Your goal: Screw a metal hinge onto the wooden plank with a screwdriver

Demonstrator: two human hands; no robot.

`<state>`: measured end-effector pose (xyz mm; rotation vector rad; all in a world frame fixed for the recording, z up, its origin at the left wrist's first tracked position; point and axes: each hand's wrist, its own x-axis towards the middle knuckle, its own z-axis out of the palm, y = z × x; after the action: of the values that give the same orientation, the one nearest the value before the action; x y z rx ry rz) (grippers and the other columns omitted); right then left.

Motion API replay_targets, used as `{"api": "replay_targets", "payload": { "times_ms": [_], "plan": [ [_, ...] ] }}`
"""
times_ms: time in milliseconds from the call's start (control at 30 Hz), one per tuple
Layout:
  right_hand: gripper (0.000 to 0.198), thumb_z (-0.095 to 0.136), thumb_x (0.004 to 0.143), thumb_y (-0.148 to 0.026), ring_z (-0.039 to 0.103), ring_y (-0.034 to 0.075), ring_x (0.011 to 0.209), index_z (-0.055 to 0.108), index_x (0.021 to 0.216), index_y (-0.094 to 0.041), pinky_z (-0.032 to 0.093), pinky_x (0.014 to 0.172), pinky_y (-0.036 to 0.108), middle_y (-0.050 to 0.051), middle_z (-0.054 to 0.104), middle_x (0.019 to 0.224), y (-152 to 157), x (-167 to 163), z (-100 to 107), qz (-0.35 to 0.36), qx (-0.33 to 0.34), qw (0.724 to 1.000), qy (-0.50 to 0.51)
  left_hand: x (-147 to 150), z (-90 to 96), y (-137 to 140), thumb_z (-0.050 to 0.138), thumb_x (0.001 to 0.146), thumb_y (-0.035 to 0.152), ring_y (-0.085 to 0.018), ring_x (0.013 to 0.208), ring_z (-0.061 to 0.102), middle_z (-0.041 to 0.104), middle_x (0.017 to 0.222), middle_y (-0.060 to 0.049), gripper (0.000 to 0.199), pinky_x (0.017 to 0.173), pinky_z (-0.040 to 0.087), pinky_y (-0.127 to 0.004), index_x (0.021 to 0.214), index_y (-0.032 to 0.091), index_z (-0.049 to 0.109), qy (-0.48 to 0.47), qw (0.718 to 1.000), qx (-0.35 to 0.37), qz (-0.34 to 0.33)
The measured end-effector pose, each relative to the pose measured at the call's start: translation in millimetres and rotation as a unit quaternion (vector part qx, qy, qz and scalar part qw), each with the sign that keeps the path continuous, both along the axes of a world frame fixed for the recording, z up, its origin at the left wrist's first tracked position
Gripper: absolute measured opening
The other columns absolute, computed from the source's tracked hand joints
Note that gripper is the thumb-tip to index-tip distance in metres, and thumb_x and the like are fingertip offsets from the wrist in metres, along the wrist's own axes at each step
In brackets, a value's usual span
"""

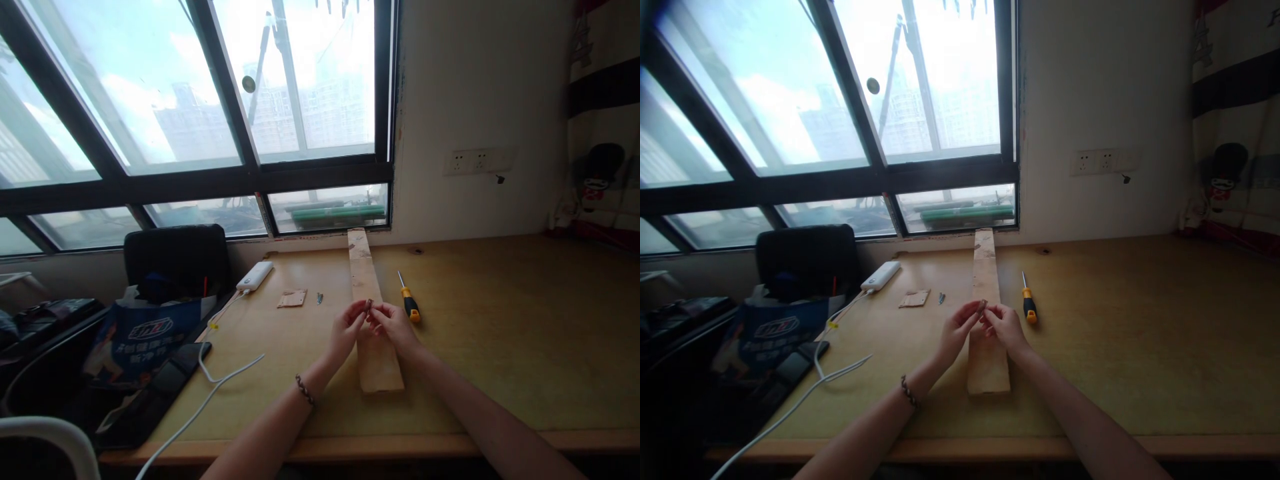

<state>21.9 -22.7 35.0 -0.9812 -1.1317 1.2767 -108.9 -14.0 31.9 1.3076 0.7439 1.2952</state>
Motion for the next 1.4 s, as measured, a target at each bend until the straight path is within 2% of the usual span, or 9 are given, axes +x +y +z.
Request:
{"api": "replay_targets", "payload": {
  "times_ms": [167, 500, 633, 733, 800, 967, 1033, 1167, 1400],
  "plan": [
    [0.032, 0.065, 0.065, -0.043, 0.06, 0.013, 0.053, 0.056, 0.075, -0.014, 0.045, 0.042, 0.021, 0.001, 0.062, 0.065, 1.5, -0.2, -4.2, -0.005, -0.001, 0.999, -0.033, 3.5, -7.2, -0.6, 0.06, 0.072, 0.022, -0.021, 0.1, 0.058, 0.064, 0.106, -0.009, 0.028, 0.093, 0.043, -0.037, 0.099, 0.017, 0.063, 0.029, 0.999, 0.02, 0.015],
    [0.025, 0.063, 0.067, -0.038, 0.06, 0.015, 0.052, 0.057, 0.076, -0.015, 0.047, 0.044, 0.024, 0.001, 0.063, 0.063, 2.4, -0.3, -7.0, -0.029, 0.011, 0.998, -0.062, 2.8, -9.0, -2.2, 0.05, 0.078, 0.022, -0.021, 0.117, 0.046, 0.053, 0.125, -0.008, 0.028, 0.102, 0.034, -0.036, 0.101, 0.018, 0.065, 0.091, 0.993, 0.071, -0.023],
    [0.032, 0.068, 0.062, -0.04, 0.059, 0.014, 0.053, 0.055, 0.079, -0.016, 0.045, 0.046, 0.023, 0.001, 0.064, 0.065, 5.0, 3.1, -6.9, -0.039, 0.02, 0.999, -0.028, 4.3, -5.5, -1.9, 0.057, 0.074, 0.026, -0.019, 0.102, 0.057, 0.062, 0.11, -0.01, 0.028, 0.092, 0.043, -0.034, 0.1, 0.016, 0.063, 0.084, 0.995, 0.041, 0.021],
    [0.037, 0.071, 0.061, -0.038, 0.059, 0.013, 0.056, 0.053, 0.084, -0.016, 0.043, 0.047, 0.022, 0.0, 0.063, 0.064, 5.3, 5.1, -6.3, -0.063, 0.043, 0.997, -0.008, 0.5, -2.7, -2.5, 0.059, 0.073, 0.034, -0.017, 0.075, 0.063, 0.068, 0.083, -0.008, 0.022, 0.069, 0.05, -0.027, 0.082, 0.014, 0.065, 0.131, 0.99, 0.033, 0.05],
    [0.037, 0.072, 0.06, -0.037, 0.06, 0.013, 0.06, 0.052, 0.084, -0.016, 0.045, 0.05, 0.022, 0.001, 0.063, 0.067, 4.9, 4.9, -6.5, -0.065, 0.042, 0.997, 0.01, -3.3, -1.9, -4.4, 0.058, 0.073, 0.038, -0.013, 0.057, 0.06, 0.066, 0.067, -0.005, 0.024, 0.054, 0.047, -0.023, 0.076, 0.015, 0.065, 0.194, 0.977, 0.059, 0.073],
    [0.035, 0.073, 0.06, -0.035, 0.061, 0.015, 0.068, 0.055, 0.082, -0.015, 0.05, 0.063, 0.027, 0.002, 0.063, 0.075, 3.7, 1.7, -7.1, -0.047, 0.004, 0.997, 0.061, -6.3, -2.0, -12.3, 0.054, 0.078, 0.035, -0.011, 0.057, 0.059, 0.065, 0.071, -0.004, 0.022, 0.057, 0.046, -0.022, 0.079, 0.018, 0.067, 0.276, 0.941, 0.165, 0.102],
    [0.035, 0.073, 0.06, -0.034, 0.062, 0.016, 0.071, 0.057, 0.084, -0.015, 0.051, 0.067, 0.029, 0.003, 0.064, 0.077, 3.3, 1.3, -6.1, -0.041, 0.006, 0.997, 0.066, -4.1, -1.5, -13.8, 0.056, 0.077, 0.036, -0.012, 0.059, 0.061, 0.065, 0.071, -0.005, 0.022, 0.058, 0.047, -0.023, 0.081, 0.018, 0.067, 0.254, 0.953, 0.139, 0.093],
    [0.034, 0.071, 0.062, -0.033, 0.063, 0.019, 0.08, 0.059, 0.089, -0.015, 0.051, 0.071, 0.031, 0.007, 0.067, 0.084, 2.9, 2.4, -3.7, -0.031, 0.02, 0.998, 0.06, 0.8, 0.8, -11.0, 0.063, 0.07, 0.037, -0.016, 0.062, 0.063, 0.067, 0.072, -0.006, 0.025, 0.061, 0.051, -0.027, 0.081, 0.014, 0.065, 0.122, 0.992, 0.007, 0.032],
    [0.034, 0.067, 0.066, -0.031, 0.062, 0.022, 0.09, 0.061, 0.095, -0.015, 0.05, 0.076, 0.033, 0.009, 0.067, 0.094, 0.5, 3.7, -1.1, -0.026, 0.024, 0.998, 0.047, 0.2, 3.3, -4.6, 0.071, 0.061, 0.036, -0.015, 0.064, 0.063, 0.068, 0.074, -0.007, 0.032, 0.062, 0.049, -0.025, 0.08, 0.011, 0.066, 0.04, 0.994, -0.096, -0.03]
  ]
}}
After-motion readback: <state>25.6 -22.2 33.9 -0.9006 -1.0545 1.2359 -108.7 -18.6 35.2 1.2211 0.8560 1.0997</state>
